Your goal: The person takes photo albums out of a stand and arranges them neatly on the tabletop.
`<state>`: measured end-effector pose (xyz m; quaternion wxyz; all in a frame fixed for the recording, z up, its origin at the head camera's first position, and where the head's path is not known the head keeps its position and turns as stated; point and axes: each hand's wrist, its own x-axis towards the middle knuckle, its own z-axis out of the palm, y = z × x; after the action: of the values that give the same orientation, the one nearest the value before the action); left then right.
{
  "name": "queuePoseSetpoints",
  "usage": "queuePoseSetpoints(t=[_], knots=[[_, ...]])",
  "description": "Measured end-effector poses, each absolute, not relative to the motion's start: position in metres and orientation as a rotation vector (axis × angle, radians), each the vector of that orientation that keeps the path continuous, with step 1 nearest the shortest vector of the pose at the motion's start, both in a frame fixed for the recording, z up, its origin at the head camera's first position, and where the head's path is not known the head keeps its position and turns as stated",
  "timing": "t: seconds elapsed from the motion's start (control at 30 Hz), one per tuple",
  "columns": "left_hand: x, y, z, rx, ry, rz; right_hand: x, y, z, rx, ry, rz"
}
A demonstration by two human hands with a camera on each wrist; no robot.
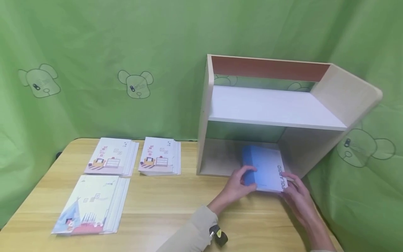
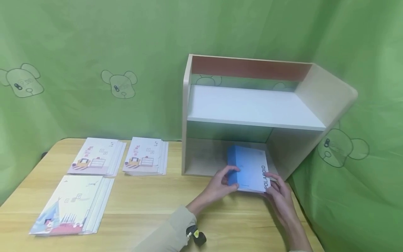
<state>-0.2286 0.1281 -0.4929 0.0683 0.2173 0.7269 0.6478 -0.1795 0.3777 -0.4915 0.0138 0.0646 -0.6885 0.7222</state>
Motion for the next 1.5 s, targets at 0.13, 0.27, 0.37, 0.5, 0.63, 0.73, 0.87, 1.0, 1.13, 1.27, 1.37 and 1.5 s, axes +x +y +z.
queuePoseSetpoints(t=[0.13, 0.27, 0.37, 0.5, 0.63, 0.73, 0.87, 1.0, 1.13, 1.27, 1.37, 1.5], knots=[[-0.223, 0.125, -0.491, 0.659, 2.208, 1.941, -0.176, 0.377, -0.490, 0.148, -2.190, 2.212], [-0.218, 0.122, -0.491, 0.643, 2.222, 1.952, -0.174, 0.376, -0.489, 0.145, -2.238, 2.181], [-0.216, 0.119, -0.491, 0.660, 2.227, 1.963, -0.172, 0.375, -0.488, 0.154, -2.268, 2.154], [-0.214, 0.113, -0.491, 0.687, 2.197, 1.986, -0.169, 0.372, -0.485, 0.141, -2.337, 2.066], [-0.212, 0.105, -0.490, 0.709, 2.162, 1.998, -0.167, 0.367, -0.482, 0.142, -2.419, 1.937], [-0.211, 0.100, -0.490, 0.717, 2.154, 1.995, -0.165, 0.363, -0.480, 0.159, -2.450, 1.878], [-0.210, 0.096, -0.488, 0.740, 2.160, 1.980, -0.163, 0.361, -0.477, 0.178, -2.487, 1.829], [-0.208, 0.093, -0.486, 0.778, 2.176, 1.959, -0.160, 0.360, -0.475, 0.190, -2.503, 1.807], [-0.206, 0.089, -0.484, 0.807, 2.183, 1.949, -0.158, 0.358, -0.475, 0.217, -2.506, 1.803], [-0.204, 0.084, -0.482, 0.829, 2.174, 1.948, -0.157, 0.358, -0.478, 0.269, -2.497, 1.815], [-0.202, 0.081, -0.482, 0.850, 2.169, 1.947, -0.156, 0.357, -0.479, 0.314, -2.485, 1.833], [-0.200, 0.077, -0.481, 0.879, 2.179, 1.934, -0.153, 0.356, -0.477, 0.331, -2.509, 1.795]])
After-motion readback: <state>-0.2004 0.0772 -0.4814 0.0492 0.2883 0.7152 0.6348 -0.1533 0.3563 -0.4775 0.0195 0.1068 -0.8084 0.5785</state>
